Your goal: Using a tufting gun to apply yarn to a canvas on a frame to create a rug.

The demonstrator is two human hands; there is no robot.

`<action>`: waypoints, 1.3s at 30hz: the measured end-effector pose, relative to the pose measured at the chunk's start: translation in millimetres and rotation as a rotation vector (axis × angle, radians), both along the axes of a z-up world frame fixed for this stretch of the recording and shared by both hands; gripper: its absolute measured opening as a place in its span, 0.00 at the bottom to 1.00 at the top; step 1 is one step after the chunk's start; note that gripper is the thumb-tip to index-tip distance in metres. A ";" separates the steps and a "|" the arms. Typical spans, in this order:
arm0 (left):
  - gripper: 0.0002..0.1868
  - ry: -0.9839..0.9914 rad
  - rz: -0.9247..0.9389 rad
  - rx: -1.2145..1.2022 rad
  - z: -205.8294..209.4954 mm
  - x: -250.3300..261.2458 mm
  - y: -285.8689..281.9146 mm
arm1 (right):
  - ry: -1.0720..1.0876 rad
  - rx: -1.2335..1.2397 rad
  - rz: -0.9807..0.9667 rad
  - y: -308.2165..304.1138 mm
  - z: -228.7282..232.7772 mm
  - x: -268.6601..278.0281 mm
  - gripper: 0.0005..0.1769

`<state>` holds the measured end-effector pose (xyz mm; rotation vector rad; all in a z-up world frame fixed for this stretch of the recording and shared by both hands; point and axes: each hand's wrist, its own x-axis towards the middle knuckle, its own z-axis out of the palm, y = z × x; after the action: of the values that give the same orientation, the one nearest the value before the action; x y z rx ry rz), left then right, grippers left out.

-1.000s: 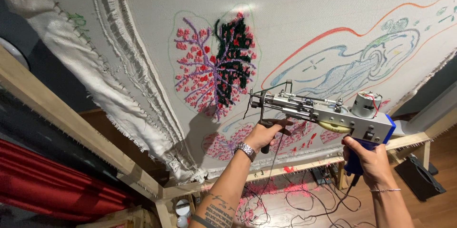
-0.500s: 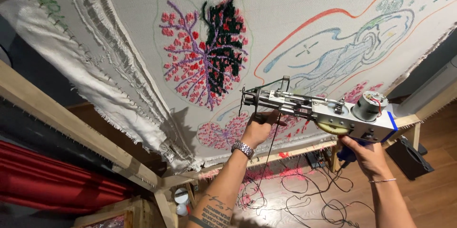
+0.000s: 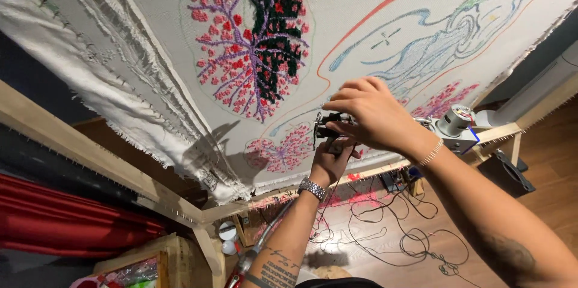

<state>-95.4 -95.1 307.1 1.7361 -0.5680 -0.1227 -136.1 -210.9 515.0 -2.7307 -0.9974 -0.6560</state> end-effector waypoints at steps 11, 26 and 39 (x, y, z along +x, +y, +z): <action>0.14 -0.010 -0.017 -0.152 -22.9 -3.0 2.9 | 0.519 0.119 0.027 8.3 -5.6 33.1 0.14; 0.14 0.048 -0.056 -0.311 -42.3 0.0 -5.9 | 0.492 0.335 -0.087 11.0 5.8 27.3 0.14; 0.11 0.052 0.020 -0.326 -36.5 -8.6 -5.7 | 0.591 0.534 -0.236 -4.5 14.5 32.5 0.14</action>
<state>-104.0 -100.8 270.6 1.4170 -0.5021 -0.0568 -103.6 -215.5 529.5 -2.3378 -0.3069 -0.0875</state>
